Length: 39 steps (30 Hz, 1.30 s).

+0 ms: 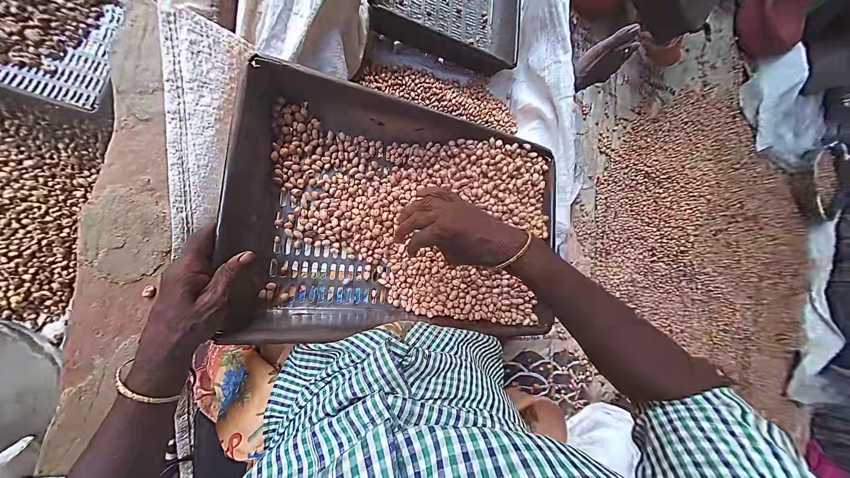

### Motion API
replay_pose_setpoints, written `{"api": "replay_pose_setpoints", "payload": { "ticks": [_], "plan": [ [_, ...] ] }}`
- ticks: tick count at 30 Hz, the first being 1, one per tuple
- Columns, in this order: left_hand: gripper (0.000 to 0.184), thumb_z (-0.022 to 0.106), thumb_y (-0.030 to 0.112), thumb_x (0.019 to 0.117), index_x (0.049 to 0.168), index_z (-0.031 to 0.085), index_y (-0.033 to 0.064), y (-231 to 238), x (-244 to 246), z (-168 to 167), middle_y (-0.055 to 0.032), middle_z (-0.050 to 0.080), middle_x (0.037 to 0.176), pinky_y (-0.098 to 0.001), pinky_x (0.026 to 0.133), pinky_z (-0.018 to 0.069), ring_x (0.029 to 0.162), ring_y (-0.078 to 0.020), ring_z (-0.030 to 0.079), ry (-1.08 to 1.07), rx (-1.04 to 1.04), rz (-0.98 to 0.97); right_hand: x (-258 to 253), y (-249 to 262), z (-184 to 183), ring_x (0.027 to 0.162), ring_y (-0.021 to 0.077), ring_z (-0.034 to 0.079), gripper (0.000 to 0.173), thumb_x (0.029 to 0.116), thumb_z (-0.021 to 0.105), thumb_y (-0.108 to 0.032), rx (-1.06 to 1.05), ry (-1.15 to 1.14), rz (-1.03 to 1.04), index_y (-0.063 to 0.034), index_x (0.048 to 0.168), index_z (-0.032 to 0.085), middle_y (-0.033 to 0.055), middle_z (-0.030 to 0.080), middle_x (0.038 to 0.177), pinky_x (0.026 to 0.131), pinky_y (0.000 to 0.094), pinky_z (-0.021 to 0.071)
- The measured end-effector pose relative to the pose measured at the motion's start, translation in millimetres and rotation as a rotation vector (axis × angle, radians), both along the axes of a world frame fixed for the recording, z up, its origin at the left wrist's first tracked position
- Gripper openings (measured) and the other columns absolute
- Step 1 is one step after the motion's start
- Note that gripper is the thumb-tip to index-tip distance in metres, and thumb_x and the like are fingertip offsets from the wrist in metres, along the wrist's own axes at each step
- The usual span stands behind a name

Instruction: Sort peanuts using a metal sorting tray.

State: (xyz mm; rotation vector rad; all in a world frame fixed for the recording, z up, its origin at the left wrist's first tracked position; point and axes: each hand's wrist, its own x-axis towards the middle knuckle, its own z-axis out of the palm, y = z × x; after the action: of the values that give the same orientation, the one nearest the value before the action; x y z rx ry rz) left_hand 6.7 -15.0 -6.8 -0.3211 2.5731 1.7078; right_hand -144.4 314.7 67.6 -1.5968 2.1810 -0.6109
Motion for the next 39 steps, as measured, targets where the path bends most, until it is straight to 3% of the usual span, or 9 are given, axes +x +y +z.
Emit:
{"api": "replay_pose_setpoints", "payload": {
  "ticks": [5, 12, 16, 22, 25, 27, 33, 36, 39],
  "plan": [
    [0.056, 0.053, 0.032, 0.1004, 0.146, 0.043, 0.0016, -4, 0, -6, -0.0029, 0.065, 0.12, -0.0139, 0.088, 0.0518, 0.099, 0.0085, 0.062, 0.033, 0.0, -0.015, 72, -8, -42, 0.125, 0.039, 0.061, 0.026, 0.103, 0.051, -0.006, 0.145, -0.369, 0.054, 0.0058, 0.112, 0.074, 0.0209, 0.07, 0.122, 0.114, 0.0522, 0.0361],
    [0.056, 0.054, 0.03, 0.1006, 0.145, 0.043, -0.0028, -4, 1, -8, -0.005, 0.064, 0.122, -0.0115, 0.089, 0.0516, 0.1, 0.0103, 0.062, 0.043, 0.021, -0.007, 64, 99, 38, 0.136, 0.0393, 0.054, 0.016, 0.0956, 0.066, -0.009, 0.55, -0.311, -0.224, -0.0092, 0.096, 0.082, 0.01, 0.073, 0.125, 0.115, 0.0719, 0.0192],
    [0.057, 0.055, 0.028, 0.1007, 0.144, 0.041, -0.0064, -8, 0, -13, -0.0063, 0.063, 0.125, -0.0118, 0.092, 0.0511, 0.104, 0.0091, 0.062, 0.059, 0.054, -0.012, 48, 127, 40, 0.107, 0.0399, 0.071, 0.013, 0.0888, 0.064, 0.007, 0.138, 0.122, -0.656, 0.0055, 0.092, 0.077, 0.0232, 0.074, 0.107, 0.1, 0.0516, 0.0518],
    [0.057, 0.055, 0.025, 0.1, 0.144, 0.041, -0.0083, -9, 1, -13, -0.0058, 0.064, 0.124, -0.0118, 0.092, 0.0516, 0.104, 0.0089, 0.062, 0.059, 0.051, 0.013, 46, 113, -24, 0.114, 0.0427, 0.068, 0.016, 0.0932, 0.062, 0.005, -0.032, 0.244, -0.965, 0.0107, 0.1, 0.075, 0.0283, 0.071, 0.117, 0.102, 0.0475, 0.0515],
    [0.058, 0.056, 0.026, 0.1002, 0.145, 0.04, -0.007, -10, 1, -13, -0.0031, 0.063, 0.126, -0.0112, 0.094, 0.051, 0.106, 0.0098, 0.061, 0.052, 0.061, 0.006, 45, 116, -17, 0.106, 0.01, 0.069, 0.011, 0.0968, 0.058, 0.004, -0.431, -0.079, -1.273, 0.0067, 0.102, 0.067, 0.0089, 0.072, 0.11, 0.095, 0.0235, 0.0551],
    [0.057, 0.056, 0.026, 0.0996, 0.143, 0.041, -0.0074, -11, 2, -13, -0.0025, 0.063, 0.124, -0.0107, 0.093, 0.0509, 0.105, 0.0105, 0.061, 0.048, 0.053, 0.008, 45, 117, -10, 0.102, 0.0053, 0.071, 0.008, 0.1012, 0.052, 0.001, -0.543, -0.26, -1.373, -0.0001, 0.105, 0.059, 0.0035, 0.071, 0.112, 0.091, 0.0229, 0.0591],
    [0.056, 0.056, 0.023, 0.0996, 0.143, 0.04, -0.0088, -12, 1, -16, -0.0009, 0.064, 0.125, -0.0138, 0.094, 0.0525, 0.107, 0.0076, 0.063, 0.086, 0.086, -0.001, 55, 108, -11, 0.125, 0.0439, 0.062, 0.019, 0.0958, 0.06, 0.003, -0.029, 0.181, -1.105, 0.0111, 0.108, 0.073, 0.0303, 0.063, 0.133, 0.108, 0.0473, 0.0473],
    [0.057, 0.056, 0.025, 0.0998, 0.144, 0.04, -0.0077, -14, 1, -16, -0.0027, 0.063, 0.126, -0.0136, 0.094, 0.0523, 0.106, 0.0074, 0.063, 0.056, 0.069, 0.008, 54, 109, -16, 0.126, 0.0469, 0.061, 0.024, 0.0958, 0.061, 0.003, 0.061, 0.201, -1.092, 0.0136, 0.115, 0.07, 0.032, 0.06, 0.136, 0.108, 0.0502, 0.0468],
    [0.059, 0.056, 0.026, 0.0999, 0.145, 0.039, -0.0085, -14, 1, -15, -0.004, 0.063, 0.127, -0.0128, 0.094, 0.0516, 0.107, 0.008, 0.062, 0.043, 0.055, 0.007, 52, 117, -28, 0.115, 0.0375, 0.068, 0.014, 0.093, 0.062, 0.006, -0.158, 0.249, -1.145, 0.0128, 0.098, 0.073, 0.0271, 0.071, 0.118, 0.101, 0.0401, 0.0516]
  ]
}}
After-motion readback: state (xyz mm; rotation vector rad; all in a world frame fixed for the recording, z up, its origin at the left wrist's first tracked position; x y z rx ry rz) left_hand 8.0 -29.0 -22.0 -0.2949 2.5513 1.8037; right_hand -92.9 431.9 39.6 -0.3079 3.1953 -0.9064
